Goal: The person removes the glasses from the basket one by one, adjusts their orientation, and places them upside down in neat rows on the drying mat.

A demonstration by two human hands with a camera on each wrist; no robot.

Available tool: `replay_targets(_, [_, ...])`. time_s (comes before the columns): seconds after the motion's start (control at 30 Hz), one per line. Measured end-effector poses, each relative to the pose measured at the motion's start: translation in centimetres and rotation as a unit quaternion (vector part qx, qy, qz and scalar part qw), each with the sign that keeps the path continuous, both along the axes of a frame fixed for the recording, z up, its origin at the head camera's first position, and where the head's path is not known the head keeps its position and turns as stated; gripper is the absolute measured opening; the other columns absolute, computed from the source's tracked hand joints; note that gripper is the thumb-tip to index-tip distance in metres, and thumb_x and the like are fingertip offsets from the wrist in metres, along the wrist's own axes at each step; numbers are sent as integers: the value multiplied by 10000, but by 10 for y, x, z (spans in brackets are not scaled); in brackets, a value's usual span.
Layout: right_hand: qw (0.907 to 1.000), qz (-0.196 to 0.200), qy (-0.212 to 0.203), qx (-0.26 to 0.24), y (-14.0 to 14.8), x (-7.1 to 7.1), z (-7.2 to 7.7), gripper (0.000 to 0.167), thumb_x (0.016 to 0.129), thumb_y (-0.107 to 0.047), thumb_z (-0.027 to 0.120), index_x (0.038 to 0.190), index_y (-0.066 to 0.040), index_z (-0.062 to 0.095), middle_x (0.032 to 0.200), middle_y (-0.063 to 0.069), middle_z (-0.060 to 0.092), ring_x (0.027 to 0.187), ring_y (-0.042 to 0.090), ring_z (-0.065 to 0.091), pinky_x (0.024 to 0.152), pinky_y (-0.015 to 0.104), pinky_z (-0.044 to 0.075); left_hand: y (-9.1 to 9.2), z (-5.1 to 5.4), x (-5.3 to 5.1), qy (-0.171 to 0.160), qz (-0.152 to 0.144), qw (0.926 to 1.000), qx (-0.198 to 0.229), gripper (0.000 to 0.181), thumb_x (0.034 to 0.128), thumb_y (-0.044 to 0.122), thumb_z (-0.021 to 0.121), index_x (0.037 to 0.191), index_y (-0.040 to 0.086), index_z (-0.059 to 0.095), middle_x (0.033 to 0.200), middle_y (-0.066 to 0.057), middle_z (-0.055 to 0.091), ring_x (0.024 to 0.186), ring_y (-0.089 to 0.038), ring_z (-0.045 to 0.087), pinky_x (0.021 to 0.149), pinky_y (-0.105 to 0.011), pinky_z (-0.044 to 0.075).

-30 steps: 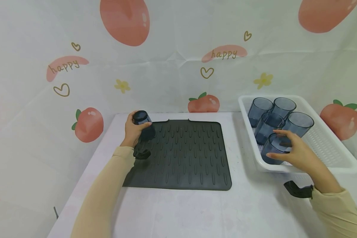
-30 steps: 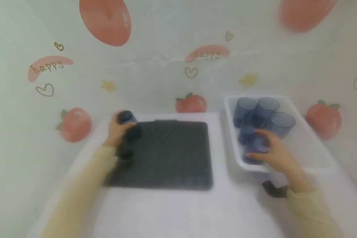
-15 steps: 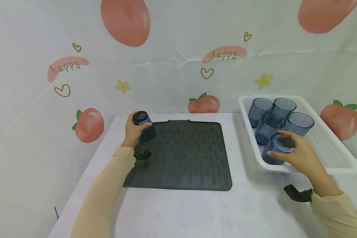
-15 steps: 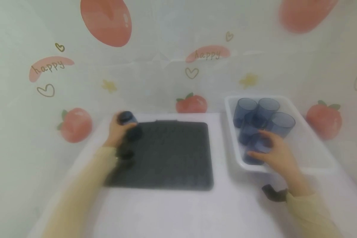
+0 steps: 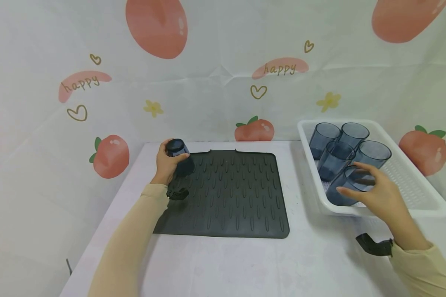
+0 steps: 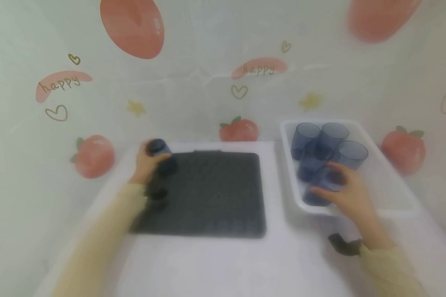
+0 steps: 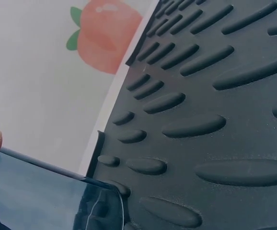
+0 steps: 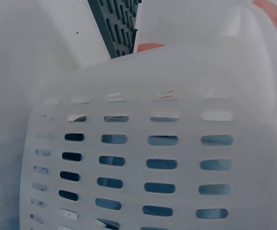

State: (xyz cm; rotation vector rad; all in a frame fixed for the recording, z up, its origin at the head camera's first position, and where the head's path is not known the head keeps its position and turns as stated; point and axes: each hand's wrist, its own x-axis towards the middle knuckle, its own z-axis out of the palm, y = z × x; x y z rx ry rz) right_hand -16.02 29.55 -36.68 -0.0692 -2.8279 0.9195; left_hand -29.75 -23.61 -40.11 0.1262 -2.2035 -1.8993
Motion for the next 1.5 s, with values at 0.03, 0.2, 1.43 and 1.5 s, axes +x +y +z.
replay_targets(0.03, [10000,-48,25,-6,0,1,0,962,743,-462,818,1483,-55,357,1314,314,483,1155,501,468,820,633,419,0,0,0,4,1,10000,-11,779,817,-3,748,1458,122,324,1458,-123,395,1324,-262,417,1093,-400,396])
replay_targets(0.2, [9995,-210,92,-213,1,4,2,967,756,-444,814,1509,-92,318,1351,273,488,1168,491,483,834,622,433,0,0,1,15,7,10000,-32,781,818,-4,746,1461,123,321,1466,-125,388,1331,-265,412,1098,-400,392])
replay_targets(1.43, [9367,-1582,1856,-2511,-15,27,31,801,704,13,835,1391,-240,511,1188,-155,546,928,-41,567,724,-11,444,-1,15,4,-167,-138,9983,-540,774,821,34,761,1451,73,312,1434,-177,379,1293,-306,433,1056,-444,423])
replay_targets(1.5, [9340,-1538,1950,-2567,-16,28,32,795,701,40,827,1385,-223,518,1178,-151,553,927,-38,575,729,-5,451,-1,17,5,-160,-188,9981,-558,779,820,37,762,1451,70,307,1435,-180,380,1291,-310,435,1052,-445,427])
